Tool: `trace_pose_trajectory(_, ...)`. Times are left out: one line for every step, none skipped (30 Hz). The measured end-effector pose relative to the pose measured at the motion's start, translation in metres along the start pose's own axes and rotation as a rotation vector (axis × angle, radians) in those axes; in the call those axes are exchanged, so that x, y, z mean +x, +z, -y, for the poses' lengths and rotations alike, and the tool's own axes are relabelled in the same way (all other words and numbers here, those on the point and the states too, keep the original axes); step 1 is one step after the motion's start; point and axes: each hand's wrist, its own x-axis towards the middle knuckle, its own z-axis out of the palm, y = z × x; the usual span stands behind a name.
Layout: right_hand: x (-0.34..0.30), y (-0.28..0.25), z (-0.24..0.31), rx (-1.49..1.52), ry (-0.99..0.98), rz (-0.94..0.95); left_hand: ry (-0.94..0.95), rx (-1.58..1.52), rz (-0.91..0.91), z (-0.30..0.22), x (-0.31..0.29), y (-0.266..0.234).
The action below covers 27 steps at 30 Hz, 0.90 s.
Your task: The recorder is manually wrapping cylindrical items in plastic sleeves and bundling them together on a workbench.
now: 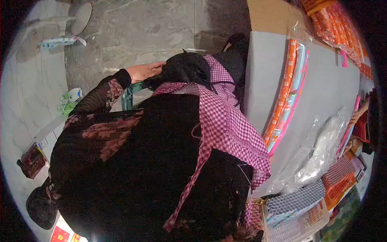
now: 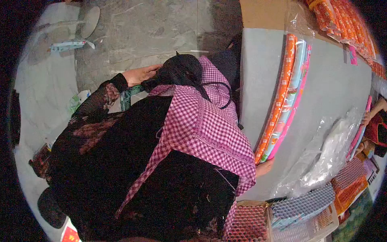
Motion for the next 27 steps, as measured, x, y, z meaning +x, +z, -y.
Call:
trace_pose_trajectory(-0.001,-0.003,0.000,-0.054,-0.003,0.007,0.007,0.070,-0.011,-0.004,-0.002,0.002)
trace_pose_trajectory(-0.005,0.000,0.001,-0.102,-0.004,0.015,0.008,0.078,-0.010,-0.001,-0.001,-0.001)
trace_pose_trajectory(-0.008,0.026,-0.017,-0.298,-0.158,-0.230,-0.007,0.066,0.006,0.006,0.002,-0.009)
trace_pose_trajectory(-0.030,0.050,-0.008,-0.290,-0.152,-0.227,-0.027,0.054,0.015,0.012,0.001,-0.017)
trace_pose_trajectory(-0.059,0.069,0.019,-0.599,-0.498,-0.181,-0.027,0.063,0.020,0.008,0.000,-0.025)
trace_pose_trajectory(-0.078,0.073,0.035,-0.910,-0.834,-0.149,-0.027,0.318,-0.095,-0.010,0.002,-0.033)
trace_pose_trajectory(-0.081,0.077,0.047,-0.996,-0.873,-0.153,-0.011,0.576,-0.208,-0.035,0.009,-0.036)
trace_pose_trajectory(-0.088,0.083,0.060,-1.038,-0.816,-0.126,0.012,0.609,-0.177,-0.061,0.016,-0.036)
trace_pose_trajectory(-0.092,0.088,0.059,-0.962,-0.809,-0.134,0.069,0.734,-0.311,-0.098,0.028,-0.026)
trace_pose_trajectory(-0.090,0.093,0.057,-0.872,-0.812,-0.116,0.120,0.847,-0.473,-0.122,0.031,-0.013)
trace_pose_trajectory(-0.089,0.095,0.057,-0.864,-0.786,-0.173,0.483,1.076,-0.671,-0.136,0.038,0.009)
trace_pose_trajectory(-0.091,0.098,0.054,-0.867,-0.827,-0.175,0.658,1.142,-0.633,-0.165,0.047,0.038)
trace_pose_trajectory(-0.092,0.102,0.054,-0.878,-0.870,-0.176,0.838,1.191,-0.587,-0.190,0.058,0.070)
trace_pose_trajectory(-0.093,0.103,0.054,-0.870,-0.834,-0.248,1.055,1.172,-0.513,-0.204,0.072,0.105)
trace_pose_trajectory(-0.096,0.106,0.055,-0.882,-0.808,-0.228,1.210,1.032,-0.353,-0.218,0.086,0.141)
trace_pose_trajectory(-0.101,0.106,0.057,-0.897,-0.772,-0.205,1.209,1.125,-0.308,-0.226,0.090,0.178)
trace_pose_trajectory(-0.100,0.107,0.061,-0.881,-0.734,-0.257,1.398,1.153,-0.228,-0.229,0.103,0.209)
trace_pose_trajectory(-0.101,0.108,0.063,-0.849,-0.724,-0.225,1.535,1.171,-0.163,-0.230,0.114,0.239)
trace_pose_trajectory(-0.107,0.106,0.067,-0.825,-0.712,-0.188,1.580,1.177,-0.086,-0.232,0.120,0.268)
trace_pose_trajectory(-0.106,0.106,0.068,-0.809,-0.680,-0.224,1.618,1.189,-0.032,-0.231,0.123,0.291)
trace_pose_trajectory(-0.106,0.108,0.068,-0.815,-0.722,-0.223,1.629,1.202,0.015,-0.227,0.126,0.308)
trace_pose_trajectory(-0.107,0.107,0.069,-0.820,-0.758,-0.235,1.553,1.274,0.061,-0.223,0.131,0.324)
trace_pose_trajectory(-0.107,0.106,0.072,-0.786,-0.763,-0.212,1.466,1.348,0.080,-0.217,0.134,0.333)
trace_pose_trajectory(-0.107,0.107,0.073,-0.766,-0.746,-0.230,1.470,1.369,0.106,-0.214,0.135,0.339)
trace_pose_trajectory(-0.110,0.106,0.073,-0.759,-0.765,-0.245,1.451,1.382,0.082,-0.213,0.136,0.344)
trace_pose_trajectory(-0.112,0.107,0.071,-0.753,-0.784,-0.258,1.429,1.396,0.056,-0.212,0.138,0.348)
trace_pose_trajectory(-0.112,0.106,0.068,-0.763,-0.766,-0.272,1.517,1.387,0.021,-0.211,0.139,0.352)
